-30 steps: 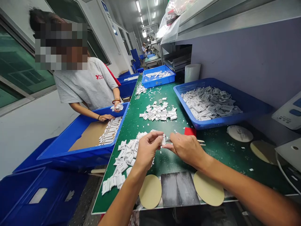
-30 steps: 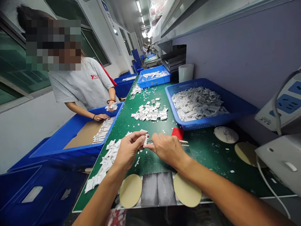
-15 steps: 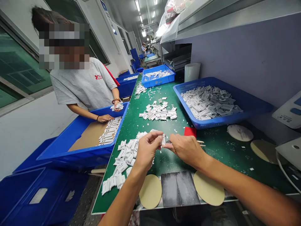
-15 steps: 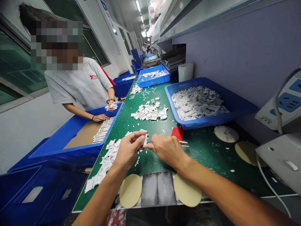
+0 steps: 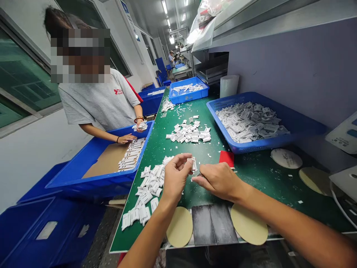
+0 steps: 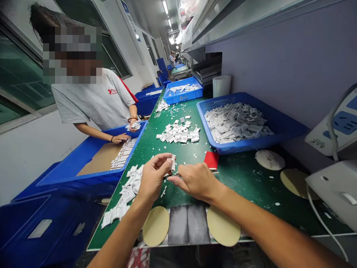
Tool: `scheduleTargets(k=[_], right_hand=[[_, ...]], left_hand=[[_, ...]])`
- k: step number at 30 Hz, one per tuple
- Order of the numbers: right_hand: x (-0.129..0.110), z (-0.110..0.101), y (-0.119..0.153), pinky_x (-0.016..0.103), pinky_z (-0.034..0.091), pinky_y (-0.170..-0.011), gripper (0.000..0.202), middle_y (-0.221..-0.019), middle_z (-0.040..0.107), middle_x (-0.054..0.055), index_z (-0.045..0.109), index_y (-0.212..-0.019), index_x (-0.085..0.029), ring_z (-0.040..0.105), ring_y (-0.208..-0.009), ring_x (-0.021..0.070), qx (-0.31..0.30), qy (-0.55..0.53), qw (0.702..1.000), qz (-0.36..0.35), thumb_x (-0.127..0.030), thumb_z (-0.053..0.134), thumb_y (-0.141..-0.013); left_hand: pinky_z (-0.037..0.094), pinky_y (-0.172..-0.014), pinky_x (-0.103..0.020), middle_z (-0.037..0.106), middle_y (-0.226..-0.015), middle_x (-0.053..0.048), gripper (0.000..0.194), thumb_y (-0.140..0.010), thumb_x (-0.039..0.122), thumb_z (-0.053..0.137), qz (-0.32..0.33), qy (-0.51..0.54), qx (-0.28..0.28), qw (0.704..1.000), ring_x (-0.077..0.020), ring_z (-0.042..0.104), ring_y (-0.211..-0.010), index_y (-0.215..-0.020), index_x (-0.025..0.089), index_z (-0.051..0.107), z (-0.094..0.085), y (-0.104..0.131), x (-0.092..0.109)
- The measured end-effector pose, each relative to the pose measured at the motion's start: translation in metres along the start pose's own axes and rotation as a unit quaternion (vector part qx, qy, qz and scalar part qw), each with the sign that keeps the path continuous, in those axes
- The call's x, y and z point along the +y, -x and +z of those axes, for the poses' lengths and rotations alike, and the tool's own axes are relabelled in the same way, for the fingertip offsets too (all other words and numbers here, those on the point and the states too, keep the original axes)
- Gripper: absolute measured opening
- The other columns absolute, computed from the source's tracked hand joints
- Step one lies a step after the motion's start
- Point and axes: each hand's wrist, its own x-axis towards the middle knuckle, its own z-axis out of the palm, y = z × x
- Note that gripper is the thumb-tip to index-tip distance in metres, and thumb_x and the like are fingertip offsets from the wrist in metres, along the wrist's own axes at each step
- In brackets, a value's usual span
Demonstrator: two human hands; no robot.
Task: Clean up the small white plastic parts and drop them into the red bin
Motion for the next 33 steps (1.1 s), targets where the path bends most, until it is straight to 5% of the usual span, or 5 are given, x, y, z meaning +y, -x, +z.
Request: scheduleTargets(k=[6, 11, 15, 20, 33], right_hand=[[0.002, -0.012, -0.006, 0.025, 0.031, -0.058, 0.033, -0.069, 0.057, -0.002, 0.054, -0.086, -0.019, 0.046, -0.058, 0.0104, 0.011, -0.227, 0.971, 0.071, -0.042, 0.035, -0.1], [-0.001, -0.022, -0.007, 0.024, 0.03, -0.054, 0.038, -0.065, 0.051, -0.004, 0.056, -0.086, -0.019, 0.042, -0.056, 0.0099, -0.027, -0.306, 0.945, 0.112, -0.047, 0.035, -0.099], [-0.004, -0.021, -0.004, 0.025, 0.033, -0.059, 0.042, -0.077, 0.062, 0.0, 0.057, -0.104, -0.018, 0.052, -0.062, 0.012, 0.002, -0.202, 0.975, 0.089, -0.056, 0.04, -0.096], [-0.004, -0.012, 0.0, 0.027, 0.027, -0.057, 0.056, -0.079, 0.066, 0.005, 0.057, -0.09, -0.016, 0.059, -0.066, 0.0151, 0.018, -0.054, 0.998, 0.04, -0.066, 0.032, -0.094], [0.001, -0.004, 0.002, 0.029, 0.012, -0.051, 0.052, -0.062, 0.058, 0.001, 0.055, -0.079, -0.018, 0.048, -0.052, 0.014, 0.112, 0.136, 0.984, -0.006, -0.061, 0.032, -0.097]], left_hand=[[0.049, -0.064, -0.023, 0.07, -0.097, -0.008, 0.03, -0.078, 0.038, 0.073, -0.016, 0.072, -0.057, 0.996, -0.0127, 0.061, -0.075, -0.097, 0.016, 0.066, 0.001, 0.003, 0.007], [0.049, -0.069, -0.023, 0.071, -0.097, -0.007, 0.026, -0.076, 0.034, 0.076, -0.085, 0.188, -0.113, 0.972, -0.0136, 0.063, -0.081, -0.095, 0.018, 0.068, -0.001, 0.003, 0.008], [0.049, -0.074, -0.022, 0.07, -0.091, -0.006, 0.024, -0.076, 0.034, 0.077, -0.086, 0.198, -0.108, 0.97, -0.0136, 0.063, -0.084, -0.093, 0.017, 0.072, -0.001, 0.001, 0.006], [0.048, -0.071, -0.019, 0.069, -0.086, -0.005, 0.027, -0.075, 0.035, 0.078, -0.094, 0.17, -0.103, 0.975, -0.0118, 0.062, -0.081, -0.094, 0.017, 0.075, 0.0, 0.002, 0.006], [0.047, -0.072, -0.021, 0.071, -0.092, -0.006, 0.025, -0.077, 0.034, 0.077, -0.088, 0.132, -0.137, 0.978, -0.0137, 0.061, -0.088, -0.095, 0.018, 0.076, 0.001, 0.004, 0.005]])
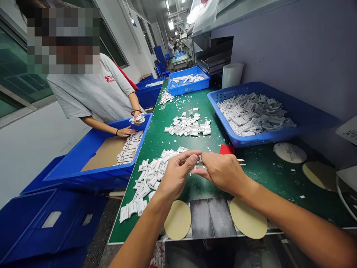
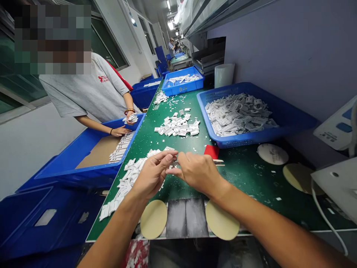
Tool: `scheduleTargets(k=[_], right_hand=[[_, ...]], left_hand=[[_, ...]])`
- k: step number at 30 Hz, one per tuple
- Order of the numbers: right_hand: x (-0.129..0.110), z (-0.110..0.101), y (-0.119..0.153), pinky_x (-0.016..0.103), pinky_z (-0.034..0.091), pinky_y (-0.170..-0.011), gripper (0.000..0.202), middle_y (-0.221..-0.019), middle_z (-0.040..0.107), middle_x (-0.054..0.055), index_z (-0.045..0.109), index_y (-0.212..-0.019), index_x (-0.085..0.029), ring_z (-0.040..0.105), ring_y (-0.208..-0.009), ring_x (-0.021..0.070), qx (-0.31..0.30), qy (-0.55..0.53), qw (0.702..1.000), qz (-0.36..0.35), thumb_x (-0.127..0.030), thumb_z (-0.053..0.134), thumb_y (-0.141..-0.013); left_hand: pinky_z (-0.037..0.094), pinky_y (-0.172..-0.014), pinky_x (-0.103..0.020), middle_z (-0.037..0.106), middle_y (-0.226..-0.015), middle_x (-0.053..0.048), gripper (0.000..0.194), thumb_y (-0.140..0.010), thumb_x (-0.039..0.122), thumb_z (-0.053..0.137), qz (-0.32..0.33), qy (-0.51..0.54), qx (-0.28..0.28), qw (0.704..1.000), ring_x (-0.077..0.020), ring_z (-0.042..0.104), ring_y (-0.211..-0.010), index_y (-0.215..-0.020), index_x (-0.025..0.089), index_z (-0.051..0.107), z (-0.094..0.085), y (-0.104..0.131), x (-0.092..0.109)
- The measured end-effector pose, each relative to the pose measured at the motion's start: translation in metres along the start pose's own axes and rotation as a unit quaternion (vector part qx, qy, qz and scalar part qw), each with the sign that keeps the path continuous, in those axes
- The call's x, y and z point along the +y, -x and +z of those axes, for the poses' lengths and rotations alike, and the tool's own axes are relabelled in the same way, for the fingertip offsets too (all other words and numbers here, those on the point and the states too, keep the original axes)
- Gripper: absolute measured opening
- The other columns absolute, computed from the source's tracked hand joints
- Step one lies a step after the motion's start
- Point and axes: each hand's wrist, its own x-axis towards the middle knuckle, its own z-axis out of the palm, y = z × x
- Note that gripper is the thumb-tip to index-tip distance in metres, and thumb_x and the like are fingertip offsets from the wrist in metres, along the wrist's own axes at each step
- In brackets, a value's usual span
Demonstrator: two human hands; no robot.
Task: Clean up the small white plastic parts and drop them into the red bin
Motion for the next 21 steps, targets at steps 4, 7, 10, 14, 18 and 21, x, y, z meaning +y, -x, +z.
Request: scheduleTargets(k=[4, 7, 10, 14, 18, 21], right_hand=[[-0.0006, 0.0019, 0.0014, 0.029, 0.01, -0.051, 0.051, -0.06, 0.056, 0.0, 0.055, -0.077, -0.019, 0.045, -0.049, 0.0145, 0.009, 0.03, 0.999, -0.001, -0.061, 0.033, -0.096], [-0.001, 0.0024, 0.0019, 0.029, 0.009, -0.051, 0.051, -0.059, 0.055, 0.001, 0.054, -0.076, -0.019, 0.044, -0.048, 0.0143, 0.017, 0.044, 0.999, -0.003, -0.061, 0.033, -0.096], [-0.0018, 0.0021, 0.0019, 0.029, 0.009, -0.051, 0.052, -0.058, 0.054, 0.001, 0.053, -0.073, -0.019, 0.042, -0.047, 0.0139, 0.027, 0.05, 0.998, -0.005, -0.061, 0.033, -0.096], [-0.0029, 0.0017, 0.0012, 0.03, 0.009, -0.051, 0.054, -0.057, 0.053, 0.001, 0.052, -0.071, -0.019, 0.041, -0.048, 0.0137, 0.036, 0.052, 0.998, -0.005, -0.063, 0.033, -0.095], [-0.0036, 0.0015, 0.0005, 0.029, 0.01, -0.052, 0.053, -0.058, 0.053, 0.001, 0.053, -0.073, -0.019, 0.042, -0.049, 0.014, 0.037, 0.054, 0.998, 0.0, -0.062, 0.032, -0.096], [-0.004, 0.0011, 0.0006, 0.029, 0.009, -0.052, 0.053, -0.058, 0.053, 0.0, 0.053, -0.073, -0.019, 0.042, -0.048, 0.0138, 0.036, 0.059, 0.998, 0.0, -0.061, 0.031, -0.097]], left_hand=[[0.046, -0.073, -0.021, 0.07, -0.091, -0.005, 0.024, -0.077, 0.035, 0.076, 0.004, -0.02, 0.008, 1.0, -0.0127, 0.058, -0.086, -0.095, 0.019, 0.076, -0.0023, -0.0008, -0.002], [0.045, -0.074, -0.022, 0.068, -0.091, -0.005, 0.026, -0.077, 0.036, 0.076, 0.008, -0.03, 0.01, 0.999, -0.013, 0.056, -0.087, -0.096, 0.019, 0.076, -0.0037, -0.0018, -0.0039], [0.044, -0.073, -0.022, 0.067, -0.091, -0.005, 0.028, -0.076, 0.037, 0.077, 0.007, -0.034, 0.013, 0.999, -0.0137, 0.056, -0.087, -0.096, 0.018, 0.076, -0.0042, -0.0024, -0.0047], [0.044, -0.073, -0.023, 0.067, -0.089, -0.005, 0.028, -0.075, 0.037, 0.077, 0.011, -0.037, 0.013, 0.999, -0.014, 0.056, -0.086, -0.095, 0.018, 0.076, -0.0036, -0.0019, -0.004], [0.045, -0.075, -0.024, 0.069, -0.091, -0.005, 0.027, -0.075, 0.037, 0.077, 0.004, -0.033, 0.013, 0.999, -0.0145, 0.057, -0.086, -0.094, 0.019, 0.076, -0.0027, -0.0013, -0.0027], [0.045, -0.076, -0.024, 0.069, -0.092, -0.005, 0.026, -0.076, 0.037, 0.077, 0.003, -0.036, 0.005, 0.999, -0.0148, 0.057, -0.088, -0.095, 0.019, 0.076, -0.003, -0.0011, -0.0029]])
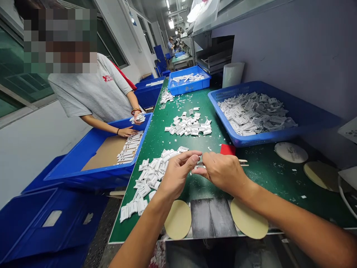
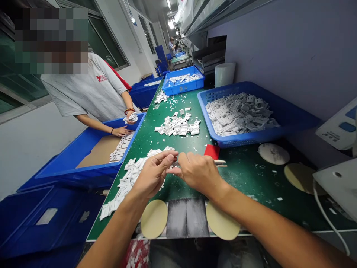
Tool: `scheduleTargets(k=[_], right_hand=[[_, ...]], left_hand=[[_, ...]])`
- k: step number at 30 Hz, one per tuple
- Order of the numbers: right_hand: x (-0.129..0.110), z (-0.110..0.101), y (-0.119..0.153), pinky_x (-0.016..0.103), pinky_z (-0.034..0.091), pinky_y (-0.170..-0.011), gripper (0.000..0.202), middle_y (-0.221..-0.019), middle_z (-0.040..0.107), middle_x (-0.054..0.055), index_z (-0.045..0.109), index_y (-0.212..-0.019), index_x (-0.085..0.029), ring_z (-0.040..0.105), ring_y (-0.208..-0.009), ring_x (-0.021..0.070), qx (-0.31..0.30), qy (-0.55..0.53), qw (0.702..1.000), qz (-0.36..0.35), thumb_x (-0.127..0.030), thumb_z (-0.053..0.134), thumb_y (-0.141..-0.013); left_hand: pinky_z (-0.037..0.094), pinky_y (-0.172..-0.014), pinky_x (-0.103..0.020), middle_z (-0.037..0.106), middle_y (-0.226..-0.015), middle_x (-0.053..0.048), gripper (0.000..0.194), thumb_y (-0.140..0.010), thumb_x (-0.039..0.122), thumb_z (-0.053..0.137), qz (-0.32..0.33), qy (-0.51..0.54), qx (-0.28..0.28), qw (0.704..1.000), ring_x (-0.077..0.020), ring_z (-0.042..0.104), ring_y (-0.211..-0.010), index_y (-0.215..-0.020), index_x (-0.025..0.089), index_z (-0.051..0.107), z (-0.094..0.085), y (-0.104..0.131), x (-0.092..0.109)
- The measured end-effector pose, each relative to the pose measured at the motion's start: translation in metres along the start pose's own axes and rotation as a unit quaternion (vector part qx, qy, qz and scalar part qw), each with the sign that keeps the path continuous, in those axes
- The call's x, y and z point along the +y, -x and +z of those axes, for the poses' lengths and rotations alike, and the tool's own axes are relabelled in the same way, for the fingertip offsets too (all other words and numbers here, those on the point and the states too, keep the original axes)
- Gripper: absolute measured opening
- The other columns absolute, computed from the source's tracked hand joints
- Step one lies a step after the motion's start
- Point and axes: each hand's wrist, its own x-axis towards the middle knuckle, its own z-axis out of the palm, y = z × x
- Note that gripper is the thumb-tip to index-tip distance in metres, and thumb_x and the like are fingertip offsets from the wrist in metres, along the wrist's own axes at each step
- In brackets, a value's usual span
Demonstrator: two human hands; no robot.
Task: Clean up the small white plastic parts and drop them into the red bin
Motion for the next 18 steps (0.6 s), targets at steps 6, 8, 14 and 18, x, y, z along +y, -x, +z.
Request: scheduleTargets(k=[6, 8, 14, 18], right_hand=[[-0.0008, -0.0011, 0.0003, 0.03, 0.009, -0.052, 0.053, -0.056, 0.052, 0.0, 0.052, -0.071, -0.018, 0.04, -0.047, 0.0127, 0.002, 0.0, 1.0, -0.004, -0.059, 0.03, -0.098], [-0.001, -0.0013, 0.0004, 0.03, 0.009, -0.052, 0.054, -0.056, 0.053, 0.0, 0.052, -0.07, -0.018, 0.04, -0.047, 0.0127, 0.004, -0.001, 1.0, -0.004, -0.06, 0.031, -0.097], [-0.0015, -0.0002, 0.0015, 0.03, 0.009, -0.052, 0.056, -0.054, 0.052, 0.0, 0.053, -0.069, -0.018, 0.039, -0.046, 0.0118, 0.004, -0.003, 1.0, -0.001, -0.059, 0.029, -0.098], [-0.0015, 0.0024, 0.0027, 0.031, 0.01, -0.052, 0.058, -0.054, 0.054, 0.001, 0.054, -0.066, -0.017, 0.039, -0.046, 0.0106, -0.012, -0.02, 1.0, -0.01, -0.059, 0.03, -0.098]], left_hand=[[0.043, -0.074, -0.023, 0.066, -0.09, -0.005, 0.025, -0.077, 0.037, 0.076, -0.003, -0.005, 0.003, 1.0, -0.0132, 0.055, -0.086, -0.095, 0.019, 0.076, -0.0012, 0.0, -0.001], [0.043, -0.073, -0.022, 0.066, -0.089, -0.004, 0.024, -0.077, 0.037, 0.076, -0.002, -0.003, 0.005, 1.0, -0.0124, 0.054, -0.084, -0.094, 0.02, 0.076, -0.0009, -0.0002, -0.0005], [0.041, -0.068, -0.022, 0.065, -0.087, -0.004, 0.026, -0.075, 0.037, 0.077, -0.002, 0.003, 0.009, 1.0, -0.0114, 0.053, -0.079, -0.094, 0.019, 0.076, 0.0001, -0.0001, 0.0007], [0.042, -0.068, -0.023, 0.066, -0.087, -0.004, 0.029, -0.075, 0.039, 0.077, -0.001, -0.003, 0.007, 1.0, -0.0124, 0.054, -0.078, -0.095, 0.019, 0.075, 0.001, -0.0004, -0.0006]])
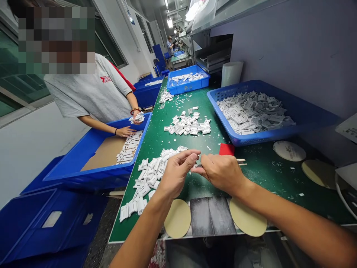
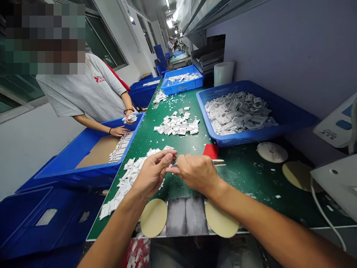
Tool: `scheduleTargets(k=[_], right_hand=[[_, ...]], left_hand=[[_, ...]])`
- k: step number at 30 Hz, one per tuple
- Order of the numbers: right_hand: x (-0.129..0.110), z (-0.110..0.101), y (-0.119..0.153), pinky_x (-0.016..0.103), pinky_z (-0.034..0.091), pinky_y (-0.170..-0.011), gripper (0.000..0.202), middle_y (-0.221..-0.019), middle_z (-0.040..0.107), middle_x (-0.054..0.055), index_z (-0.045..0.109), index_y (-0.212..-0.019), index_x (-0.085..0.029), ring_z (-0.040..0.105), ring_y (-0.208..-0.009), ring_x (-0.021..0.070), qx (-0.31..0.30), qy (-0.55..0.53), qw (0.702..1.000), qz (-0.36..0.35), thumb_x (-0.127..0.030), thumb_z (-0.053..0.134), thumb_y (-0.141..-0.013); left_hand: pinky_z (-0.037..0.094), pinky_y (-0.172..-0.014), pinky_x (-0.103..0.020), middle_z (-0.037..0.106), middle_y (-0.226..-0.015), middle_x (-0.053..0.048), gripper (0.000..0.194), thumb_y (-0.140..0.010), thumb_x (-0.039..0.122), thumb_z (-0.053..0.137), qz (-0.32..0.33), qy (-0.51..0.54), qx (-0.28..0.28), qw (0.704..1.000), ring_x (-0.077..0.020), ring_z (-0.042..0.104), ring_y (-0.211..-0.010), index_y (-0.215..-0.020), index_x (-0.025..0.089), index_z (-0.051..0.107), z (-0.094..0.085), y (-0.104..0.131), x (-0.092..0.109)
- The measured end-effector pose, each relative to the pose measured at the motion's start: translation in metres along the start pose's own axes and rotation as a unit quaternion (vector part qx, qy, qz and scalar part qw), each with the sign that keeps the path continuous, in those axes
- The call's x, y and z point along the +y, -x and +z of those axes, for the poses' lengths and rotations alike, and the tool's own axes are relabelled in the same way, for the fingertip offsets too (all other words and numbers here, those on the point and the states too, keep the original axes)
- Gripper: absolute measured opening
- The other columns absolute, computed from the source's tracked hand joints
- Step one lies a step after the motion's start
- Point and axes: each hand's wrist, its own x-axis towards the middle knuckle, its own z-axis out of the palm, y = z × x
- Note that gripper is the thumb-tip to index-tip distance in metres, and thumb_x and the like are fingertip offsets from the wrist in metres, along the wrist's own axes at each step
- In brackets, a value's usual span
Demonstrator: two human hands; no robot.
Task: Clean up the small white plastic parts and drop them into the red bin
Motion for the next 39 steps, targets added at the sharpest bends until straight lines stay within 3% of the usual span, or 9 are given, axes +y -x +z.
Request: scheduleTargets(k=[5, 8, 12, 15, 21, 24, 28, 32, 39], right_hand=[[0.005, 0.002, -0.002, 0.03, 0.012, -0.052, 0.057, -0.055, 0.056, 0.0, 0.055, -0.067, -0.017, 0.044, -0.048, 0.0102, -0.013, -0.085, 0.996, -0.038, -0.059, 0.032, -0.098], [0.011, 0.0, -0.004, 0.029, 0.015, -0.052, 0.058, -0.055, 0.057, 0.0, 0.054, -0.065, -0.017, 0.047, -0.049, 0.01, -0.005, -0.123, 0.992, -0.035, -0.065, 0.037, -0.094], [0.014, -0.001, -0.007, 0.029, 0.018, -0.054, 0.059, -0.059, 0.061, 0.001, 0.055, -0.066, -0.016, 0.051, -0.052, 0.0098, -0.005, -0.135, 0.991, -0.006, -0.065, 0.039, -0.093], [0.014, -0.001, -0.006, 0.029, 0.017, -0.054, 0.058, -0.06, 0.062, 0.002, 0.056, -0.067, -0.016, 0.051, -0.053, 0.0098, -0.014, -0.136, 0.991, 0.006, -0.064, 0.038, -0.095], [0.016, 0.001, -0.006, 0.028, 0.018, -0.055, 0.056, -0.061, 0.062, 0.002, 0.056, -0.067, -0.016, 0.052, -0.054, 0.0101, -0.018, -0.133, 0.991, 0.019, -0.061, 0.038, -0.096], [0.017, 0.0, -0.007, 0.028, 0.019, -0.055, 0.055, -0.061, 0.063, 0.002, 0.056, -0.067, -0.016, 0.053, -0.055, 0.0106, -0.015, -0.129, 0.991, 0.021, -0.06, 0.038, -0.096], [0.016, -0.001, -0.007, 0.028, 0.018, -0.055, 0.057, -0.061, 0.063, 0.002, 0.057, -0.067, -0.017, 0.052, -0.053, 0.0104, -0.011, -0.13, 0.991, 0.02, -0.059, 0.035, -0.097], [0.014, -0.001, -0.007, 0.028, 0.02, -0.055, 0.055, -0.062, 0.063, 0.002, 0.058, -0.067, -0.017, 0.052, -0.054, 0.0105, -0.01, -0.152, 0.988, 0.029, -0.058, 0.037, -0.097], [0.021, -0.006, -0.011, 0.025, 0.028, -0.057, 0.041, -0.068, 0.065, 0.001, 0.06, -0.078, -0.018, 0.058, -0.059, 0.012, 0.014, -0.19, 0.971, 0.142, -0.05, 0.042, -0.097]], left_hand=[[0.043, -0.073, -0.027, 0.069, -0.1, -0.007, 0.033, -0.085, 0.045, 0.063, 0.091, -0.172, 0.044, 0.98, -0.0175, 0.058, -0.085, -0.106, 0.021, 0.073, -0.008, -0.002, 0.006], [0.04, -0.087, -0.033, 0.07, -0.107, -0.009, 0.03, -0.09, 0.04, 0.057, 0.176, -0.431, 0.106, 0.879, -0.0232, 0.058, -0.095, -0.108, 0.023, 0.073, -0.024, -0.002, 0.011], [0.039, -0.089, -0.036, 0.067, -0.102, -0.012, 0.026, -0.091, 0.035, 0.054, 0.145, -0.666, 0.083, 0.727, -0.0267, 0.056, -0.098, -0.1, 0.02, 0.074, -0.039, -0.007, 0.016], [0.039, -0.091, -0.035, 0.065, -0.111, -0.014, 0.029, -0.093, 0.035, 0.049, 0.13, -0.717, 0.076, 0.68, -0.0267, 0.055, -0.106, -0.105, 0.018, 0.07, -0.031, -0.033, 0.023], [0.042, -0.09, -0.036, 0.066, -0.113, -0.015, 0.029, -0.095, 0.028, 0.047, 0.1, -0.705, 0.047, 0.7, -0.0251, 0.059, -0.107, -0.117, 0.018, 0.064, -0.001, -0.12, 0.018], [0.046, -0.089, -0.039, 0.066, -0.11, -0.011, 0.023, -0.091, 0.03, 0.057, 0.074, -0.691, 0.017, 0.719, -0.0222, 0.061, -0.102, -0.107, 0.015, 0.065, 0.001, -0.142, 0.006], [0.05, -0.083, -0.037, 0.067, -0.093, -0.005, 0.028, -0.088, 0.04, 0.061, 0.049, -0.661, -0.034, 0.748, -0.0168, 0.063, -0.086, -0.092, 0.013, 0.065, -0.008, -0.143, -0.005], [0.046, -0.077, -0.032, 0.068, -0.075, -0.007, 0.019, -0.076, 0.031, 0.073, 0.054, -0.613, -0.006, 0.788, -0.0197, 0.063, -0.079, -0.073, 0.014, 0.067, -0.011, -0.138, -0.011], [0.046, -0.074, -0.028, 0.072, -0.087, -0.009, 0.02, -0.073, 0.019, 0.069, 0.101, -0.45, 0.065, 0.885, -0.017, 0.063, -0.077, -0.092, 0.012, 0.068, -0.013, -0.114, 0.002]])
